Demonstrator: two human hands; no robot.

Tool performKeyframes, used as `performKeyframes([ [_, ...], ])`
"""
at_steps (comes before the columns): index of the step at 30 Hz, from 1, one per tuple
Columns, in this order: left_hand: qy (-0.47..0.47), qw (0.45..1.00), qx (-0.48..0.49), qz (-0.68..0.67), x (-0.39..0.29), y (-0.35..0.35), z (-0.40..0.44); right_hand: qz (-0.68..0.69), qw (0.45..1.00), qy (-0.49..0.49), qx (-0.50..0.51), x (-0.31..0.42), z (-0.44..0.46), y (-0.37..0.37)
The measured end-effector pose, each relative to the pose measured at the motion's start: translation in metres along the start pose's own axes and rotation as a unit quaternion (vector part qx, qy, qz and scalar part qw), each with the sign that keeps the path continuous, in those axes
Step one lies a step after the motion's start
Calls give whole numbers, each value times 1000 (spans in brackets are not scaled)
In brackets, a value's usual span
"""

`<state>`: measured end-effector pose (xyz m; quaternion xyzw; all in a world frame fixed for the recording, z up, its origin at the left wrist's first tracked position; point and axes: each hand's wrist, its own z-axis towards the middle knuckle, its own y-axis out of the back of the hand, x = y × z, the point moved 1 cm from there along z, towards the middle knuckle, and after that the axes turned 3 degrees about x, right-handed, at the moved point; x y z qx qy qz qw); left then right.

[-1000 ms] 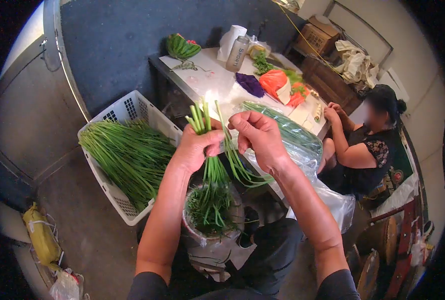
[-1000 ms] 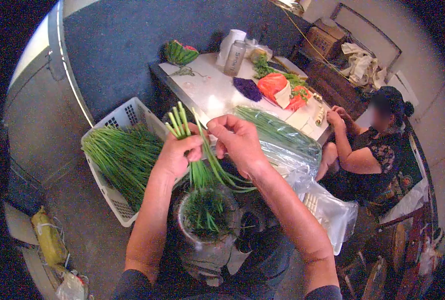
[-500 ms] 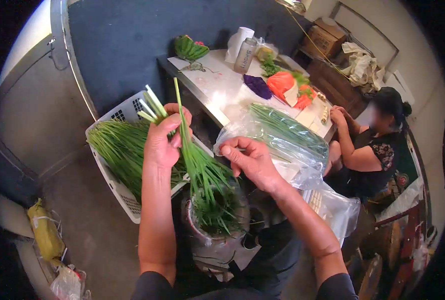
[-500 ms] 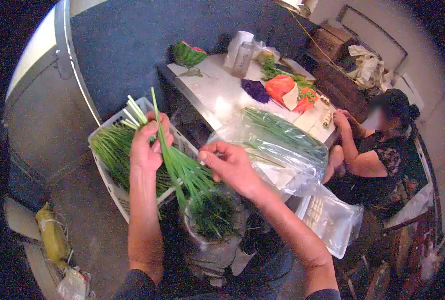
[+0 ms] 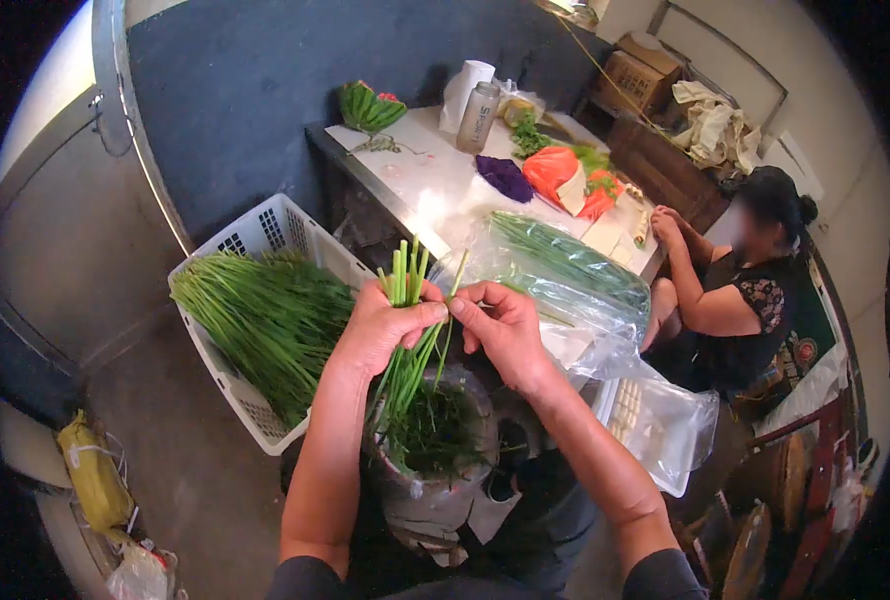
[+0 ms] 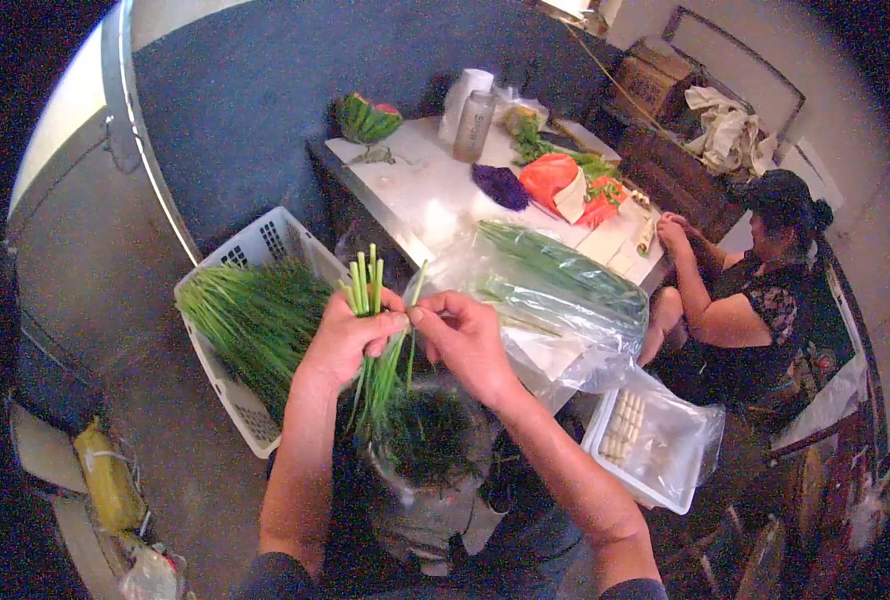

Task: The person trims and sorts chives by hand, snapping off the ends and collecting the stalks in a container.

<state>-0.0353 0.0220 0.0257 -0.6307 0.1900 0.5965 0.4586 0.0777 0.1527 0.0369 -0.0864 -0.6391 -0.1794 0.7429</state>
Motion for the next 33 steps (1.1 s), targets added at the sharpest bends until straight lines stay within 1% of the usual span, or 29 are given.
performKeyframes([
  [2,-2,1000,2,20,6,-2,1,-19,1000,9,-14,-4,-3,2],
  [4,21,998,10,55,7,-7,1,-114,992,36,-41,-9,-7,4],
  [5,29,996,-5,83,5,-10,1,-117,991,46,-44,-17,-7,5],
  [6,18,996,1,85,4,-11,1,-129,990,43,-39,-11,-11,4],
  [8,44,996,-4,82,6,-9,0,-176,982,71,-26,-12,-13,5],
  [9,40,996,3,84,8,-8,1,-236,962,133,-29,-14,-11,7],
  [10,35,996,6,87,9,-9,1,-237,961,139,-31,-15,-12,9],
  [12,46,993,1,106,8,-11,0,-275,953,120,-44,-15,-15,11],
  [13,46,995,7,85,9,-12,-1,-283,952,106,-40,-10,-17,12],
  [16,52,994,19,94,12,-13,0,-269,955,110,-68,-18,-19,17],
  [17,51,995,25,88,13,-12,-1,-268,954,111,-70,-25,-19,22],
  [19,50,994,32,88,14,-9,0,-293,935,149,-130,-32,-19,32],
  [20,50,994,38,88,15,-8,-2,-292,936,148,-130,-35,-22,37],
  [22,52,995,28,83,11,-9,-4,-172,973,5,-151,-32,-30,42],
  [23,52,995,18,78,9,-8,-5,-158,976,7,-152,-51,-31,48],
  [24,58,995,16,78,8,-8,-5,-155,976,1,-150,-54,-37,48],
  [26,48,997,23,52,7,-8,-4,-200,976,-35,-80,-61,-49,46],
  [27,52,998,25,27,9,-8,-3,-212,976,-21,-54,-71,-52,44],
  [28,57,998,23,27,10,-7,-3,-210,976,-25,-52,-79,-57,43],
  [30,62,997,36,17,12,-8,-2,-202,979,-27,-7,-88,-65,41],
  [31,65,996,50,33,15,-6,0,-140,984,-106,4,-73,-67,35],
  [33,68,996,50,25,16,-9,-1,-123,986,-115,1,-62,-65,33],
])
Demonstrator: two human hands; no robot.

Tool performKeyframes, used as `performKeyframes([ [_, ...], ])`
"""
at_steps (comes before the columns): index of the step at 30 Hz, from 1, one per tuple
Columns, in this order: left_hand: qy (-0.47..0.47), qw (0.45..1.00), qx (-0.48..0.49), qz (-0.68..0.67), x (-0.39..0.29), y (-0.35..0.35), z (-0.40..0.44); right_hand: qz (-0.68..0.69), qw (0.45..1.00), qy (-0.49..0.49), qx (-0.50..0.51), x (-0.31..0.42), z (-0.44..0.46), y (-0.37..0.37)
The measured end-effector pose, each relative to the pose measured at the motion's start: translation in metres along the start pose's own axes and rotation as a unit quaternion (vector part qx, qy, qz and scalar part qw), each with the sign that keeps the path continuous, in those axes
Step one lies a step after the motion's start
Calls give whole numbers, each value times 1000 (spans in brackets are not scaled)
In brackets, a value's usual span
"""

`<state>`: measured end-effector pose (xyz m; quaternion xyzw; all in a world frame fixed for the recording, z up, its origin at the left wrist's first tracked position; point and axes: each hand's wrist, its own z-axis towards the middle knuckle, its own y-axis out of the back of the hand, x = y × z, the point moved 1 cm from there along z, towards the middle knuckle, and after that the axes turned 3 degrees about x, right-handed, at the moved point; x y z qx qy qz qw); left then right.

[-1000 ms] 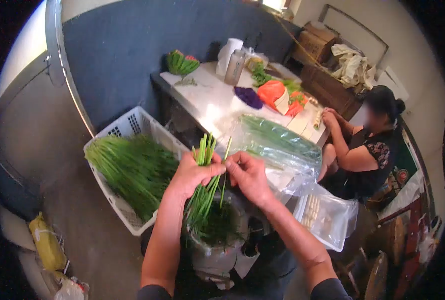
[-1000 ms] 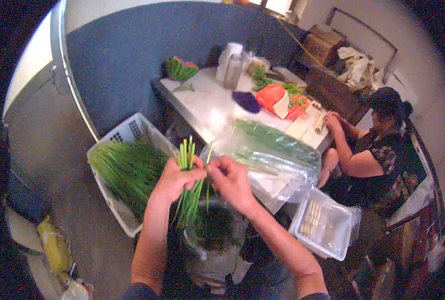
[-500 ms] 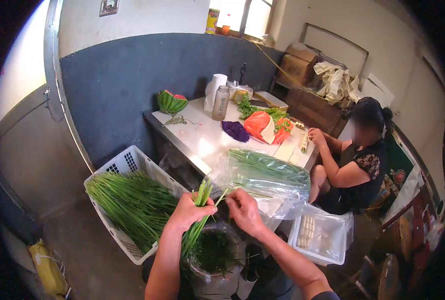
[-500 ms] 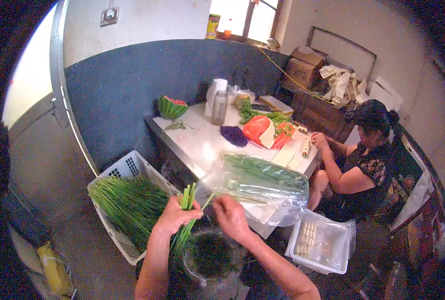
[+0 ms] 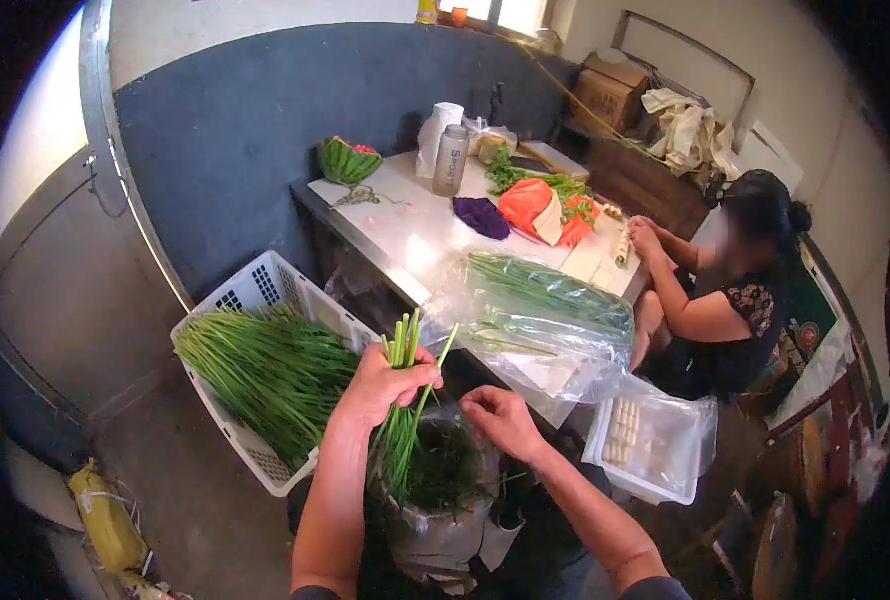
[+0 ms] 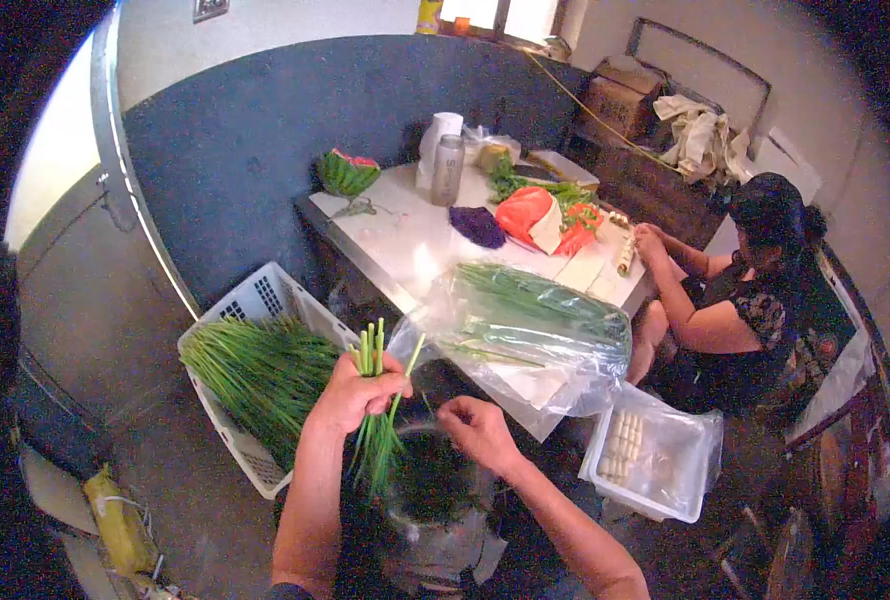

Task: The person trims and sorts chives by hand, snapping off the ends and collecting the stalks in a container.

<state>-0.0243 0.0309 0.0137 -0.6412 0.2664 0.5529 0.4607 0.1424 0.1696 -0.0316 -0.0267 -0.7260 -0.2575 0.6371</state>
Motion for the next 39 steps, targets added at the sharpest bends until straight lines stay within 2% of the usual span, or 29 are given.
performKeyframes([
  [2,1,1000,1,-8,1,-2,0,17,1000,-8,0,11,3,0],
  [4,8,1000,19,7,3,-3,1,137,990,15,-18,25,7,-2],
  [8,27,999,29,5,8,-7,2,218,973,61,-45,50,15,-6],
  [14,16,998,55,25,12,-12,1,196,972,83,-95,44,24,-13],
  [20,21,998,17,57,9,-20,0,132,980,86,-124,42,24,-15],
  [25,44,999,23,-6,18,-15,3,120,981,91,-126,49,21,-17],
  [30,49,998,33,-11,17,-14,3,146,978,105,-104,42,19,-15],
  [39,55,994,90,-21,7,-12,-1,109,983,57,-135,25,17,-10],
])
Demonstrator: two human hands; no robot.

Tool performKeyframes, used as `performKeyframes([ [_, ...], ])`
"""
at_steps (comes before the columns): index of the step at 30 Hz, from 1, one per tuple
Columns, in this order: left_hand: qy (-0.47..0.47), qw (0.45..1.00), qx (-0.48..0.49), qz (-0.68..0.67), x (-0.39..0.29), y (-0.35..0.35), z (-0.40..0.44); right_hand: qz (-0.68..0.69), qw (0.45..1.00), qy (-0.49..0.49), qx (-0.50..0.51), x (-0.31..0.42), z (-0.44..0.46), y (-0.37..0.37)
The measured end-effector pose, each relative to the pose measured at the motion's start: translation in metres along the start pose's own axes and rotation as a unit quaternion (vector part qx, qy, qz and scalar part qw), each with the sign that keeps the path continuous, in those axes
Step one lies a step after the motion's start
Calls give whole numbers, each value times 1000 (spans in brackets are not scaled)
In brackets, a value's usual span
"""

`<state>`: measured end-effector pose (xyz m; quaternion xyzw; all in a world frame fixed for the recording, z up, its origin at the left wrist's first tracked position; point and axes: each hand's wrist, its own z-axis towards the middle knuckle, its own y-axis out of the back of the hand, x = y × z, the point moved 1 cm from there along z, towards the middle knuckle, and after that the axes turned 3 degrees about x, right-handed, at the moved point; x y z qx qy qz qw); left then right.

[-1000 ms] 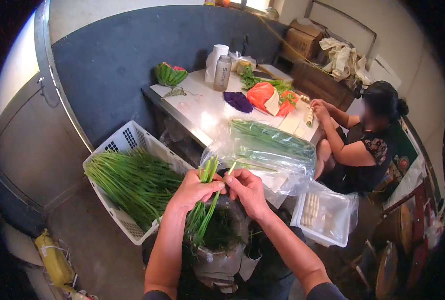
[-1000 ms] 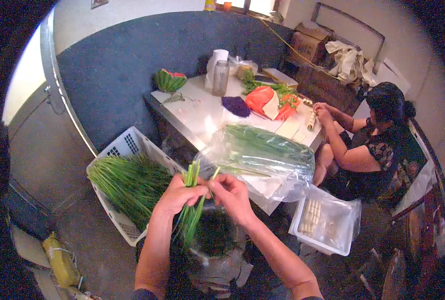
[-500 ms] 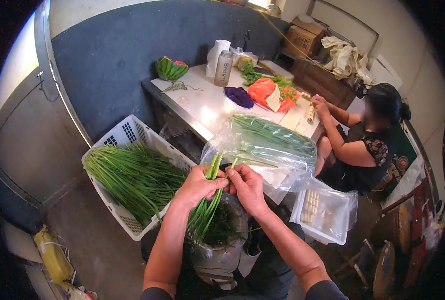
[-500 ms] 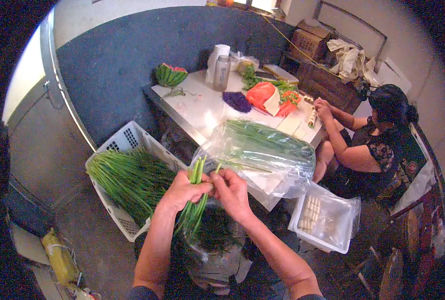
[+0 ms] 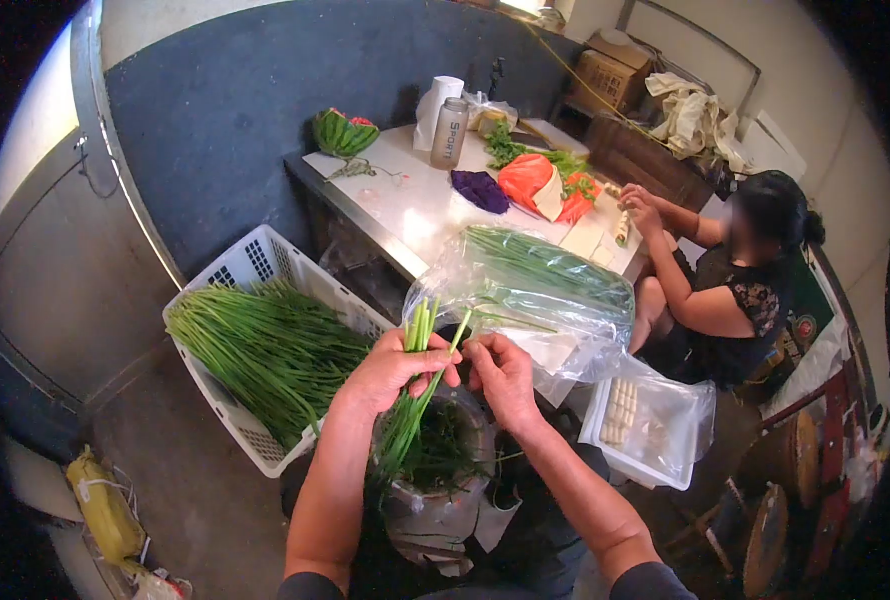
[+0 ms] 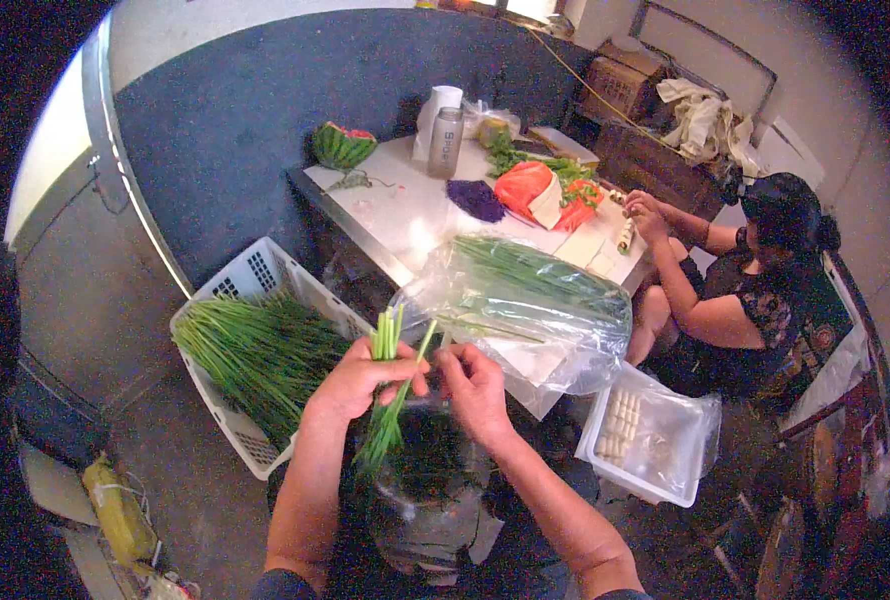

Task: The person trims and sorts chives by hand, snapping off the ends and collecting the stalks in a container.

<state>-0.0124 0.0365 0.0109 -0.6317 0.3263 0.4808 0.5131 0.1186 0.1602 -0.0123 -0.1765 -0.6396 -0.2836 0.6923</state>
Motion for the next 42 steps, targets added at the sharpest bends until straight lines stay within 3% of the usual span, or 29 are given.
performKeyframes([
  [3,-25,999,-18,-26,-3,7,-3,-65,998,15,0,-19,-2,3],
  [5,-39,998,-41,-35,-5,15,-4,-208,962,177,4,-24,-5,3],
  [6,-40,998,-42,-36,-5,17,-4,-208,962,176,5,-22,-6,6],
  [8,-59,995,-66,-50,-5,20,-4,-350,927,79,106,-16,-10,12],
  [11,-76,995,-50,-44,-1,21,-1,-414,903,50,107,6,-10,11],
  [16,-25,997,-64,-21,11,16,7,-385,916,106,47,-2,12,16],
  [18,-24,995,-92,-15,15,12,13,-362,914,186,14,-4,24,19],
  [20,-25,994,-105,-15,17,15,20,-363,914,182,17,-7,38,25],
  [26,-141,975,-163,-61,8,20,30,-409,882,236,-2,-16,99,37],
  [33,-140,978,-140,-67,7,25,33,-498,842,193,71,-15,128,24],
  [42,-139,981,-121,-59,11,27,31,-595,787,134,92,-18,140,24],
])
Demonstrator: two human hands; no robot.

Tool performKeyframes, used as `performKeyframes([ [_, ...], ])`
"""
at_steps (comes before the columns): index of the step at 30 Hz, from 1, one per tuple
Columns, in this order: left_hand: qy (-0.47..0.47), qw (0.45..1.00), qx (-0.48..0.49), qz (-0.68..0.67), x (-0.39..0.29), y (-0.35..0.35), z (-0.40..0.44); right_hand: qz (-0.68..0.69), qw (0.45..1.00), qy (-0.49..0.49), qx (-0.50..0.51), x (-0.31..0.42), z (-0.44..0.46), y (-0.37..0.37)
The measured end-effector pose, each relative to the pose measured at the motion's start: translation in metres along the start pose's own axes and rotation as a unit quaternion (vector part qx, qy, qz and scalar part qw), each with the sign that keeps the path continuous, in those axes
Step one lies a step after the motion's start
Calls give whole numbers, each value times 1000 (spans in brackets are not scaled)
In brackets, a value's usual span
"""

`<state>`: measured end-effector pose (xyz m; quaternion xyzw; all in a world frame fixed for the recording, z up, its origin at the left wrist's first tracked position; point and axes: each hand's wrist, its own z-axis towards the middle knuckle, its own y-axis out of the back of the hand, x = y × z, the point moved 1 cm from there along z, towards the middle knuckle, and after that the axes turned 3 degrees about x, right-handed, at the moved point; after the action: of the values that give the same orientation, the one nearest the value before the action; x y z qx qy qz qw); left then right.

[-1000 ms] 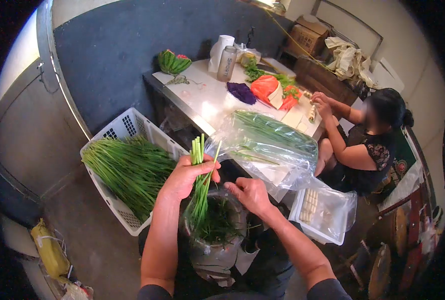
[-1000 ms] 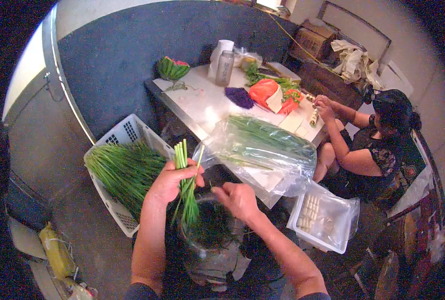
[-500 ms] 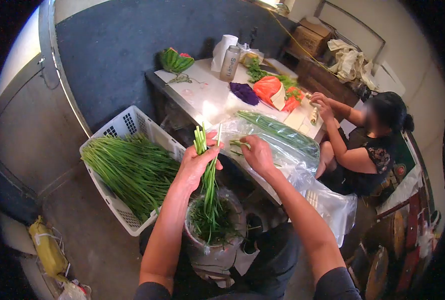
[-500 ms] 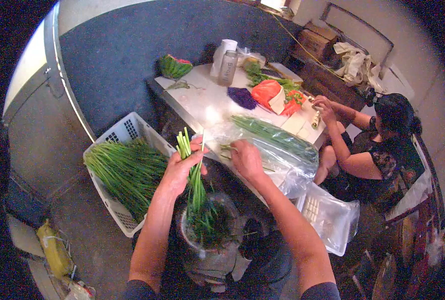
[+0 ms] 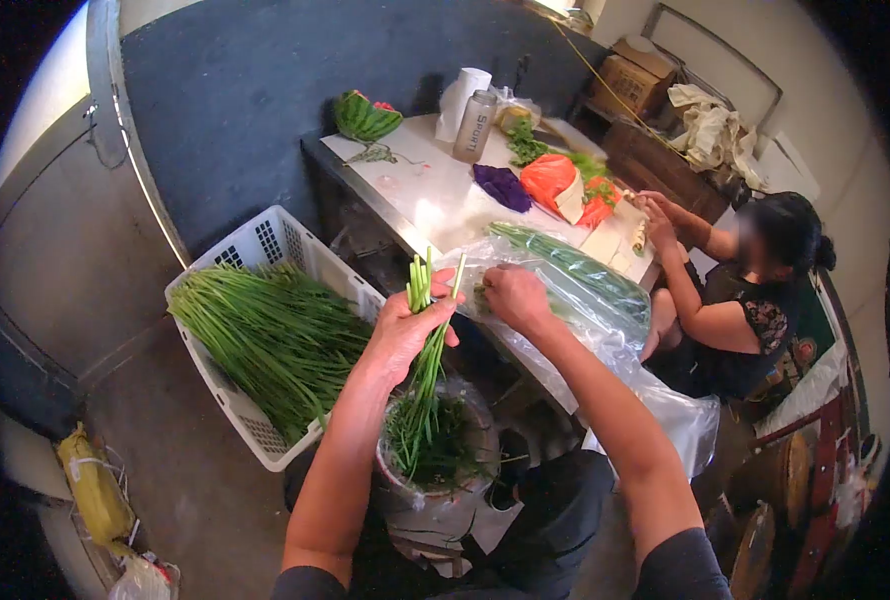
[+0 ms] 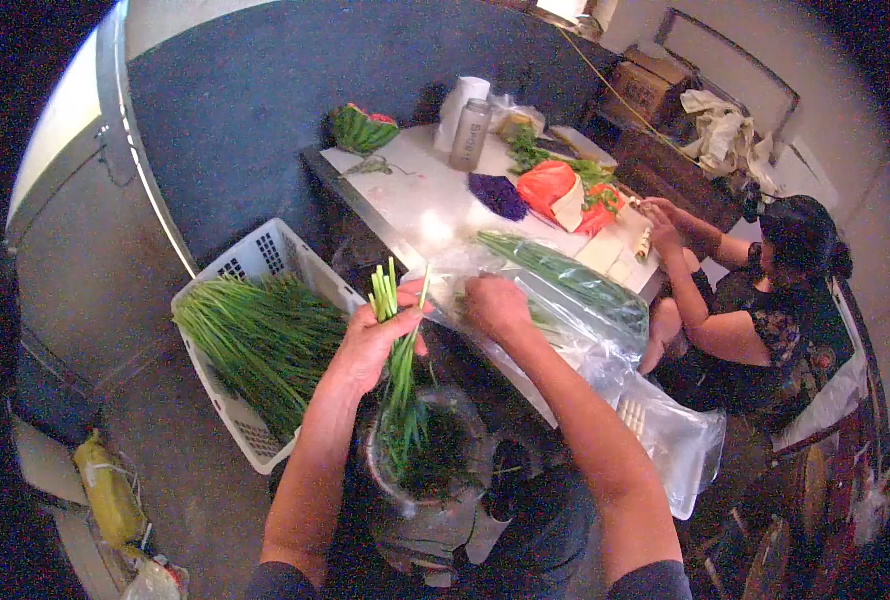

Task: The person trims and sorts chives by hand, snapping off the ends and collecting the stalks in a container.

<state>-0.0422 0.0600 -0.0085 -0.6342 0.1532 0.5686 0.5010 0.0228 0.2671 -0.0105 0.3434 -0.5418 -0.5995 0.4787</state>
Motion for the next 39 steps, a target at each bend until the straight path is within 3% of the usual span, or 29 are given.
performKeyframes([
  [6,40,998,-20,37,-10,-4,-4,41,987,86,-128,15,-26,35],
  [13,-5,999,-29,-18,-6,-7,-6,134,968,127,-170,39,-44,74],
  [15,-21,1000,-18,-6,-8,-7,-6,266,948,124,-119,50,-48,87],
  [16,-37,999,-7,6,-9,-8,-7,266,948,124,-120,56,-50,93],
  [18,-32,999,11,-21,-16,-11,-12,543,839,37,6,69,-54,100],
  [19,-27,998,28,-49,-18,-13,-15,544,839,37,5,76,-55,105],
  [21,-31,997,35,-53,-18,-12,-18,629,774,55,41,91,-57,113],
  [27,-38,997,35,-61,-25,-4,-31,712,695,18,97,104,-59,112],
  [32,-23,995,51,-84,-34,1,-35,713,695,23,91,103,-61,106],
  [34,-7,998,67,11,-38,0,-37,719,688,20,93,103,-62,103],
  [39,6,999,46,-20,-38,-10,-38,727,679,10,102,102,-67,95],
])
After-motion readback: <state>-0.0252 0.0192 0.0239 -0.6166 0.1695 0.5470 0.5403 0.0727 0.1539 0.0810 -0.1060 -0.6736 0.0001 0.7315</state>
